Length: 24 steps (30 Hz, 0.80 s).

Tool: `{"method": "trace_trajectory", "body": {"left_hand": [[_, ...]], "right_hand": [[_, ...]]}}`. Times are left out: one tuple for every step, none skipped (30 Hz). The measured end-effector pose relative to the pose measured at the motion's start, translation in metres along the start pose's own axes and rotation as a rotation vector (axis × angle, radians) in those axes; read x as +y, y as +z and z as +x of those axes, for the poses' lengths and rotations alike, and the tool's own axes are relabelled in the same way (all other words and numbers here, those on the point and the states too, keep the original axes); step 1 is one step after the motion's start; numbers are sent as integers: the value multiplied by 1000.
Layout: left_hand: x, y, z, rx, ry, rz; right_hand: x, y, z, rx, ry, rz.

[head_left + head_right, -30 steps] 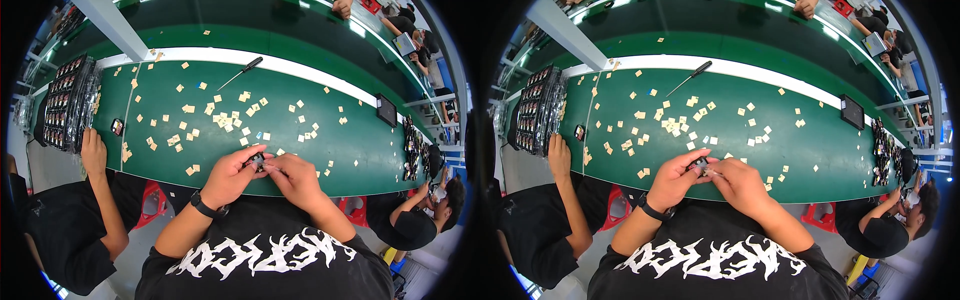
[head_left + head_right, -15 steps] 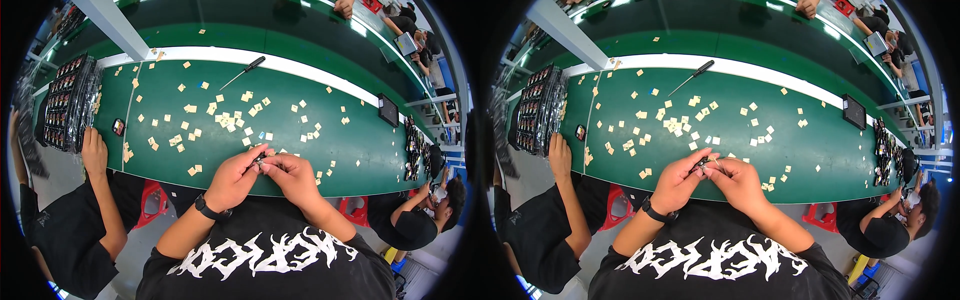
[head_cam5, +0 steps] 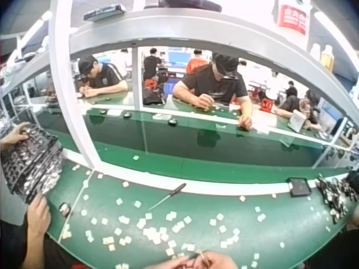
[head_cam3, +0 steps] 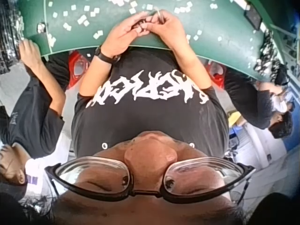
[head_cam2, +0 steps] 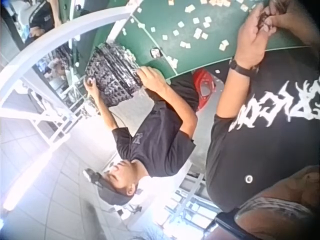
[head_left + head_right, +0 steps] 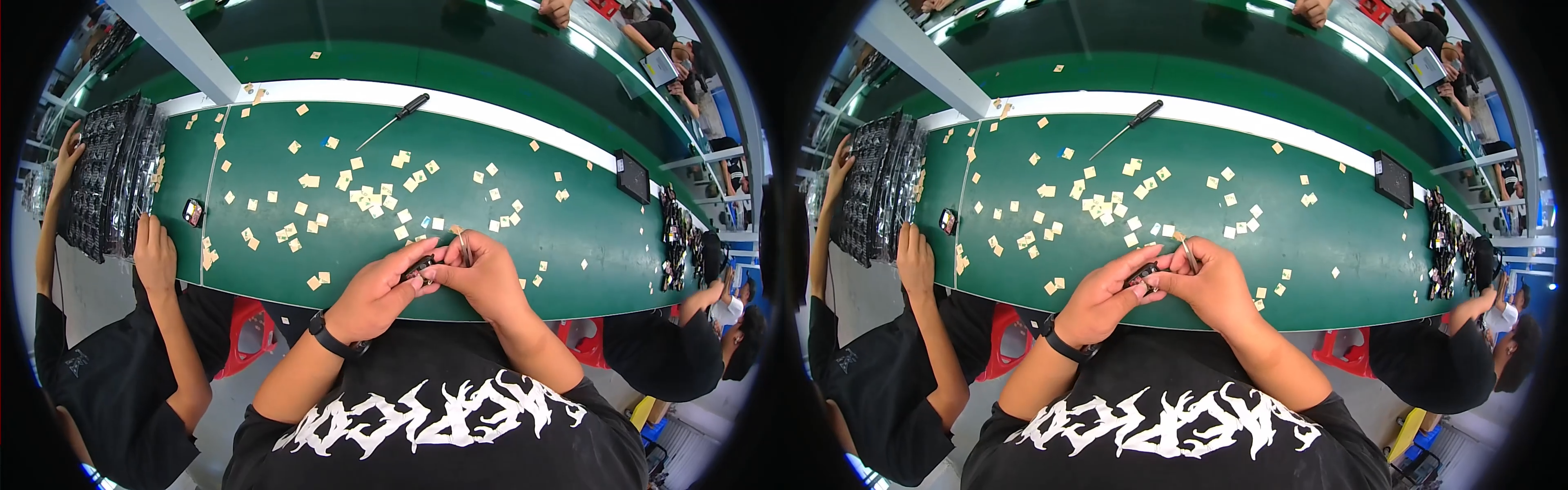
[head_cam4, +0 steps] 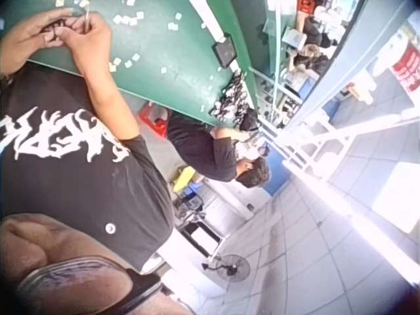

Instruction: Assembling and inspecting electronic components for smartwatches at a factory workstation.

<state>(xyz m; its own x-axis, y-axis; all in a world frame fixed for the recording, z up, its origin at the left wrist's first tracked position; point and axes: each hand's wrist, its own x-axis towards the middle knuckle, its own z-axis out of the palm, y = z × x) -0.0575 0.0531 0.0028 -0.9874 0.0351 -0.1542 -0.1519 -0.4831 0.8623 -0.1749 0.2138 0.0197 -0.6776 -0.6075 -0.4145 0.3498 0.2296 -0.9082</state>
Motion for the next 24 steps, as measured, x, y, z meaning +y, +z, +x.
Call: {"method": "trace_trajectory", "body": {"left_hand": [[0, 1, 0, 0, 1, 0], [0, 2, 0, 37, -26, -91], [0, 3, 1, 74, -53, -182], [0, 4, 2, 75, -50, -181], [0, 4, 2, 83, -49, -213], [-1, 4, 3, 92, -48, -245], [-2, 3, 3, 94, -46, -243], [-3, 2, 4, 106, -62, -269], [-4, 1, 4, 118, -77, -295], [-5, 0, 4, 119, -77, -294], [-6, 0, 4, 115, -75, -294], [-7, 0, 3, 111, -73, -294], [-7, 0, 3, 108, -74, -293], [-7, 1, 3, 101, -50, -248], [-8, 1, 2, 94, -27, -203], [-6, 2, 3, 94, -27, -203], [-5, 4, 2, 78, -8, -192], [-4, 5, 2, 61, 11, -181], [-5, 8, 2, 62, 10, -182], [-7, 11, 3, 117, 41, -149], [-9, 12, 4, 173, 71, -116], [-9, 11, 4, 176, 72, -118], [-9, 11, 4, 184, 11, 23], [-9, 11, 4, 191, -49, 163]], "right_hand": [[0, -1, 0, -11, 23, 14], [1, -2, 0, -11, 21, 13], [3, -2, 0, -16, -8, -41], [5, -3, 0, -21, -37, -96], [7, -2, -2, -24, -39, -96], [8, -2, -3, -5, -79, -33], [10, -1, -4, 14, -118, 31], [10, 0, -5, 12, -118, 31], [11, 0, -6, 25, -129, 53], [11, 1, -7, 39, -141, 76], [11, 1, -7, 40, -141, 76], [10, 2, -7, 65, -157, -18], [8, 2, -7, 90, -173, -112], [5, 3, -8, 90, -173, -112], [0, 3, -8, 79, -157, -203], [-4, 3, -8, 68, -140, -293], [-8, 3, -8, 68, -139, -293], [-11, 1, -8, -6, -173, -412], [-12, 0, -8, -81, -207, -531], [-12, 0, -8, -82, -207, -532], [-11, 1, -8, -66, -207, -484], [-9, 1, -7, -51, -207, -435], [-6, 0, -8, -52, -206, -436], [-2, -2, -7, -28, -160, -307]]}}
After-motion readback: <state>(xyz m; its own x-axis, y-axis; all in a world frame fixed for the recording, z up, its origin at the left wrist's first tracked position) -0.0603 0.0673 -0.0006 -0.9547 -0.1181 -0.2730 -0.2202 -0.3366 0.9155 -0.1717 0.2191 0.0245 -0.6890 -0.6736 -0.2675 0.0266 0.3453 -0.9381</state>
